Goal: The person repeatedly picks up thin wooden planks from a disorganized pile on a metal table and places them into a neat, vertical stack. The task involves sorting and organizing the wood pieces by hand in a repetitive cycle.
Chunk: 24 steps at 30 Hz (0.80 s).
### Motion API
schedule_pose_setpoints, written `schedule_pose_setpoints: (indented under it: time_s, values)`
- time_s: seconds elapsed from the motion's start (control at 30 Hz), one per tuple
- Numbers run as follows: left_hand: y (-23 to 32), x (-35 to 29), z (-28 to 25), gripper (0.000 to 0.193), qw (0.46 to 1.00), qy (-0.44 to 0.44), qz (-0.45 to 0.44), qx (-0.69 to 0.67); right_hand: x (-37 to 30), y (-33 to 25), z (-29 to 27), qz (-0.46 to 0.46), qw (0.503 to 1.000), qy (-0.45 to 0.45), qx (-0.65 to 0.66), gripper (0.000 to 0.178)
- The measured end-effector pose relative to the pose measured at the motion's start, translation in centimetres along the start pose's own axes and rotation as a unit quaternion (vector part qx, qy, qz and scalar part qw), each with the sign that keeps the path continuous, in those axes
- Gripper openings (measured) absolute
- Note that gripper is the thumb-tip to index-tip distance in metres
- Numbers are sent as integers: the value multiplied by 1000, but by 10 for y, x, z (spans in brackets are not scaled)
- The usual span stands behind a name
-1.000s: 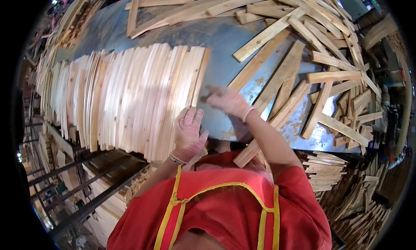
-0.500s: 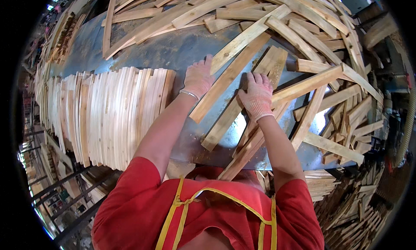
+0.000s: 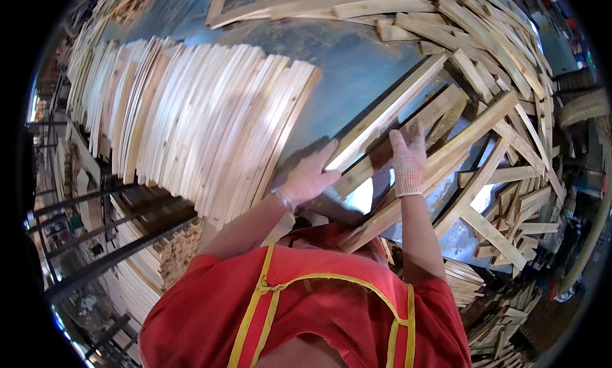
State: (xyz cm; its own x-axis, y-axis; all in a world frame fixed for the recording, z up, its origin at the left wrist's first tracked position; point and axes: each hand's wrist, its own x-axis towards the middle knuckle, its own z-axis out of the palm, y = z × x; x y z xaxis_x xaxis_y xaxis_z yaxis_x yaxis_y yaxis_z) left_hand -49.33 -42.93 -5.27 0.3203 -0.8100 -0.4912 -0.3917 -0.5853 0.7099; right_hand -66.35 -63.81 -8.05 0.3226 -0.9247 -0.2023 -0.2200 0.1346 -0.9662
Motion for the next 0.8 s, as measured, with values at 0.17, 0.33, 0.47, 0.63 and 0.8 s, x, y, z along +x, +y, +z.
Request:
schedule_pose_setpoints:
  time_s: [0.17, 0.33, 0.47, 0.63, 0.8]
  values:
    - [-66, -149, 0, 81, 998, -23, 35, 47, -81, 10, 75, 193, 965, -158, -78, 62]
    - [-142, -233, -8, 46, 962, 241, 122, 33, -134, -15, 160, 36, 878, -333, -343, 90]
    - [-219, -275, -12, 26, 926, 314, -158, -138, -114, -31, 148, -16, 873, -231, -429, 92]
    - [-271, -248, 9, 34, 734, 262, -243, -577, -79, 10, 75, -40, 779, 50, -624, 96]
    - [-260, -214, 19, 38, 529, 244, -136, -801, -87, 28, 53, -53, 839, 114, -529, 92]
